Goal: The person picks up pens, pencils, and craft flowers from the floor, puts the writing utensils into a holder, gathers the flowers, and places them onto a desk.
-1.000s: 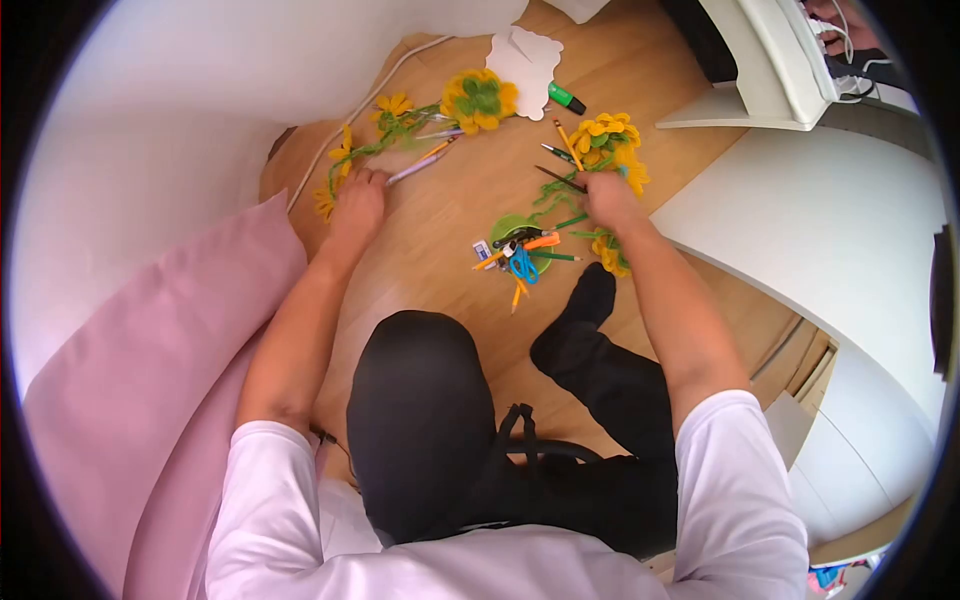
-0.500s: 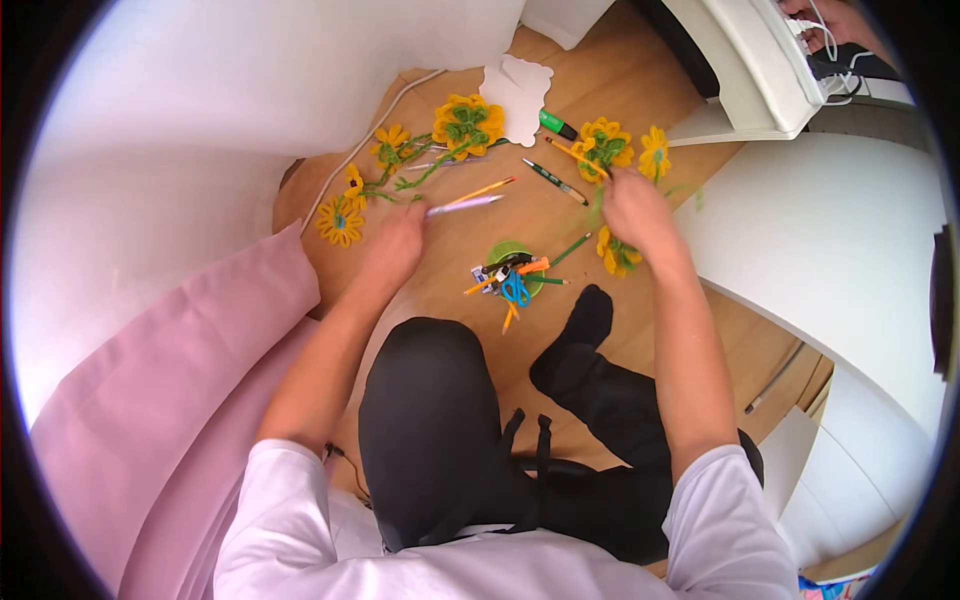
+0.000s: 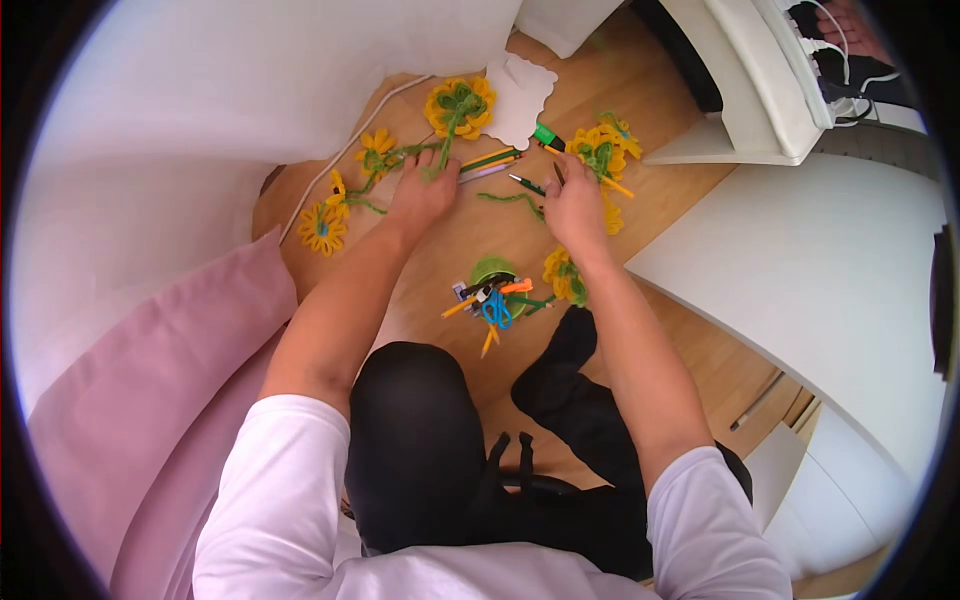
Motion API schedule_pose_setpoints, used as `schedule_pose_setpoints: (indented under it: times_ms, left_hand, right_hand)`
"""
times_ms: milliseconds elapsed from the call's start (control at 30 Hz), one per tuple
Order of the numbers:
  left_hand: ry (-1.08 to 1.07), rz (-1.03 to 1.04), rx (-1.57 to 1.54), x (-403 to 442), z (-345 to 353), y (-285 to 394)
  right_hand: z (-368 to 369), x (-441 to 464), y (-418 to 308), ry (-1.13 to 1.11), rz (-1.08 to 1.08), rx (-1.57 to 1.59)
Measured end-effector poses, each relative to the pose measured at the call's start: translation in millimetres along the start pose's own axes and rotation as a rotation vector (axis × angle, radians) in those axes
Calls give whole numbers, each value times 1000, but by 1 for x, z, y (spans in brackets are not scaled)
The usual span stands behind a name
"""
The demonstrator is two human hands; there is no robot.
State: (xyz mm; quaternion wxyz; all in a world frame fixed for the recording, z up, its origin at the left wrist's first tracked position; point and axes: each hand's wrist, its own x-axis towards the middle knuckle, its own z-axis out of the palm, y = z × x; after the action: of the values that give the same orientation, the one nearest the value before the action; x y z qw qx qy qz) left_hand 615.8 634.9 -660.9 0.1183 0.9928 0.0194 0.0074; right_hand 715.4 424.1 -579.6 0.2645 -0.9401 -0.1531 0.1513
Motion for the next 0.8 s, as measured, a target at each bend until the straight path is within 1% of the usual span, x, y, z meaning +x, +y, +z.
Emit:
schedule_pose_setpoints:
  times_ms: [33, 100, 133, 167, 200, 233, 267, 300, 333, 367, 433, 467, 533, 567, 600, 633, 667, 700, 733, 800]
  left_hand:
    - [-34, 52, 127, -2, 0, -1]
    - [-76, 38, 173, -5, 2, 4]
    - [-117, 15, 219, -7, 2, 6]
    - [-115, 15, 220, -9, 2, 8]
    - [-208, -6, 256, -10, 0, 11]
    - [-301, -29, 290, -13, -4, 13]
    - [-301, -33, 291, -17, -8, 15]
    - [-248, 43, 391, -21, -11, 16]
    - [-198, 120, 489, -24, -15, 19]
    - [-201, 115, 491, -26, -19, 22]
    - [-305, 75, 376, -31, -33, 27]
    - [-313, 61, 387, -39, -37, 26]
    - [-189, -29, -143, -59, -37, 26]
    - [-194, -30, -134, -71, -38, 26]
    - [-265, -113, -288, -84, -40, 25]
    - [-333, -196, -442, -92, -44, 24]
    - [-336, -192, -437, -96, -47, 23]
    - [-363, -283, -423, -100, -53, 22]
    - [-387, -374, -409, -101, -57, 19]
    - [-369, -361, -375, -99, -46, -5]
  right_hand:
    - [2, 5, 6, 4, 0, 1]
    - [0, 15, 14, -122, 128, -183]
    - [-4, 15, 17, -122, 131, -183]
    - [-9, 17, 20, -189, 118, -254]
    - [-12, 18, 22, -258, 103, -324]
    - [-14, 14, 24, -260, 98, -324]
    - [-17, 6, 26, -310, 23, -351]
    - [-20, -1, 30, -360, -54, -377]
    - [-20, -12, 36, -363, -58, -376]
    - [-19, -25, 41, -459, -139, -417]
    - [-18, -24, 38, -560, -241, -449]
    - [-16, -14, 35, -668, -45, -240]
    - [-13, 0, 17, -773, 144, -19]
    - [-10, 2, 7, -541, 34, -72]
    - [-7, 3, 3, -304, -68, -124]
    - [1, 7, 9, -301, -63, -116]
    - [11, 11, 13, -99, -233, -312]
    - [20, 12, 16, 107, -401, -507]
    - [27, 11, 20, 110, -401, -504]
    - [36, 8, 32, -72, -162, -526]
